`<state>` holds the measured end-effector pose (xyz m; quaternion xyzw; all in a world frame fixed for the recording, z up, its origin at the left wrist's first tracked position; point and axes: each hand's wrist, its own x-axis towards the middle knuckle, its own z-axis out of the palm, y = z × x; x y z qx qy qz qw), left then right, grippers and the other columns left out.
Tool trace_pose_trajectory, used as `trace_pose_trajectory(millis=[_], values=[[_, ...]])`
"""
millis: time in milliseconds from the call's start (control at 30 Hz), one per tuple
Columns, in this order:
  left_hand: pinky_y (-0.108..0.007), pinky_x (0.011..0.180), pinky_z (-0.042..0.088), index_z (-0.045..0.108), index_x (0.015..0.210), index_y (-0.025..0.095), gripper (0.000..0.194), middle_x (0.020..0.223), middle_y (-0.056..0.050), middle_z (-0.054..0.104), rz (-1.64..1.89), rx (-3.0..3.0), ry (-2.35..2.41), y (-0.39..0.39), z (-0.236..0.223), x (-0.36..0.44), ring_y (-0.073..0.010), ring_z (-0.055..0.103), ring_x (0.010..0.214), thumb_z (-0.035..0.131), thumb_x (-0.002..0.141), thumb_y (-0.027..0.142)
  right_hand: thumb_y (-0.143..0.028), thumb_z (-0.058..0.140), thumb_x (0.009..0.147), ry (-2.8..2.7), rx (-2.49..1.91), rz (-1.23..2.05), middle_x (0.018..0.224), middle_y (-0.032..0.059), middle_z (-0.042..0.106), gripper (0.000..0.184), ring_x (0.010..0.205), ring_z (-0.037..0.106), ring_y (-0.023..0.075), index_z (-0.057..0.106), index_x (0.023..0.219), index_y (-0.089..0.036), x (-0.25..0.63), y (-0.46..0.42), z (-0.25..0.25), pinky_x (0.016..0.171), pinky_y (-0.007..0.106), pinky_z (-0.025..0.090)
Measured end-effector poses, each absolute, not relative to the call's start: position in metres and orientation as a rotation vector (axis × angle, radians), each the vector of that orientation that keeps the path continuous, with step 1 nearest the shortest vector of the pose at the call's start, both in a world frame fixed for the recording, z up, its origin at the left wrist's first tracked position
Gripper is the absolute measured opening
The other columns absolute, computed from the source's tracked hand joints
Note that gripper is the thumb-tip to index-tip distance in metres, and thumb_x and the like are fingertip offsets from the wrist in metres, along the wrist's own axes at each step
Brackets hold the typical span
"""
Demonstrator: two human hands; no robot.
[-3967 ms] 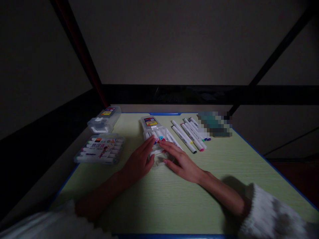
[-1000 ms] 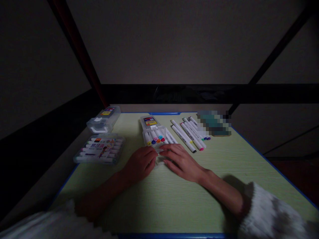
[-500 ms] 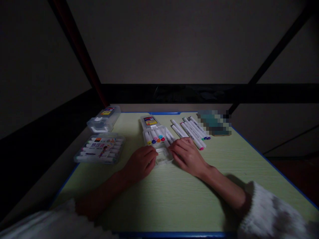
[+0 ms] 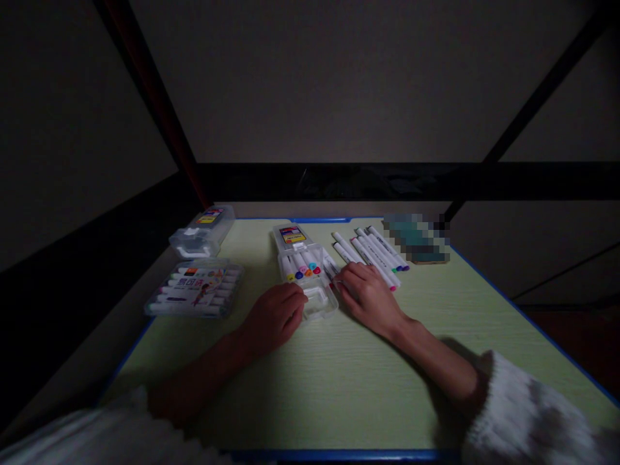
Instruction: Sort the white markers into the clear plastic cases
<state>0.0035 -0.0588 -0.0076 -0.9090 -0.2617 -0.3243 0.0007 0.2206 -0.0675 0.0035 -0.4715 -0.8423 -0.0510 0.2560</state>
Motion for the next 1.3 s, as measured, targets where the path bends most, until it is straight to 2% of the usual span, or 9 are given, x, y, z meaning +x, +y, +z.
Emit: trace_pose_trajectory(millis=[200, 333, 533, 800, 1100, 1300], values=[[-0.027, 0.070, 0.048, 0.057, 0.084, 0.014, 0.015, 0.082, -0.007, 0.060, -1.023, -2.853, -0.812, -0.059, -0.008, 0.004, -0.0156, 0.055, 0.076, 0.043, 0.083, 0.009, -0.012, 0.044, 0.082, -2.272, -1.386, -0.140, 0.086, 0.0082, 0.060, 0.015, 0.083, 0.053, 0.0220, 0.059, 0.085, -0.015, 0.224, -0.065, 0.001, 0.070, 0.033, 0.036], [-0.026, 0.069, 0.047, 0.057, 0.083, 0.014, 0.015, 0.081, -0.007, 0.059, -1.006, -2.856, -0.824, -0.059, -0.007, 0.003, -0.0156, 0.055, 0.075, 0.043, 0.083, 0.009, -0.012, 0.046, 0.081, -2.250, -1.527, -0.269, 0.087, 0.0096, 0.060, 0.014, 0.081, 0.053, 0.0232, 0.060, 0.085, -0.015, 0.229, -0.062, 0.005, 0.068, 0.033, 0.035], [-0.027, 0.070, 0.047, 0.057, 0.083, 0.013, 0.014, 0.082, -0.007, 0.059, -0.995, -2.854, -0.814, -0.059, -0.008, 0.003, -0.0158, 0.054, 0.076, 0.043, 0.083, 0.009, -0.013, 0.043, 0.082, -2.091, -1.838, -0.464, 0.095, 0.0110, 0.062, 0.024, 0.085, 0.055, 0.0253, 0.060, 0.099, -0.014, 0.253, -0.053, 0.016, 0.067, 0.034, 0.036], [-0.027, 0.070, 0.047, 0.056, 0.082, 0.014, 0.014, 0.080, -0.006, 0.058, -1.003, -2.850, -0.813, -0.059, -0.010, 0.002, -0.0157, 0.054, 0.075, 0.043, 0.084, 0.011, -0.020, 0.043, 0.083, -1.919, -2.140, -0.392, 0.106, 0.0120, 0.061, 0.030, 0.089, 0.058, 0.0258, 0.060, 0.107, -0.015, 0.288, -0.040, 0.007, 0.067, 0.032, 0.040], [-0.027, 0.070, 0.047, 0.056, 0.081, 0.014, 0.015, 0.081, -0.006, 0.058, -0.982, -2.855, -0.811, -0.060, -0.007, 0.001, -0.0157, 0.054, 0.076, 0.042, 0.084, 0.011, -0.022, 0.044, 0.082, -1.916, -2.144, -0.273, 0.102, 0.0119, 0.062, 0.028, 0.081, 0.061, 0.0244, 0.064, 0.101, -0.016, 0.294, -0.037, -0.001, 0.061, 0.030, 0.040], [-0.027, 0.070, 0.047, 0.056, 0.081, 0.014, 0.015, 0.081, -0.007, 0.059, -0.975, -2.846, -0.803, -0.060, -0.006, 0.001, -0.0159, 0.054, 0.075, 0.042, 0.084, 0.010, -0.022, 0.046, 0.083, -1.964, -2.022, -0.248, 0.101, 0.0114, 0.062, 0.026, 0.087, 0.060, 0.0241, 0.063, 0.100, -0.015, 0.291, -0.037, 0.000, 0.067, 0.030, 0.040]])
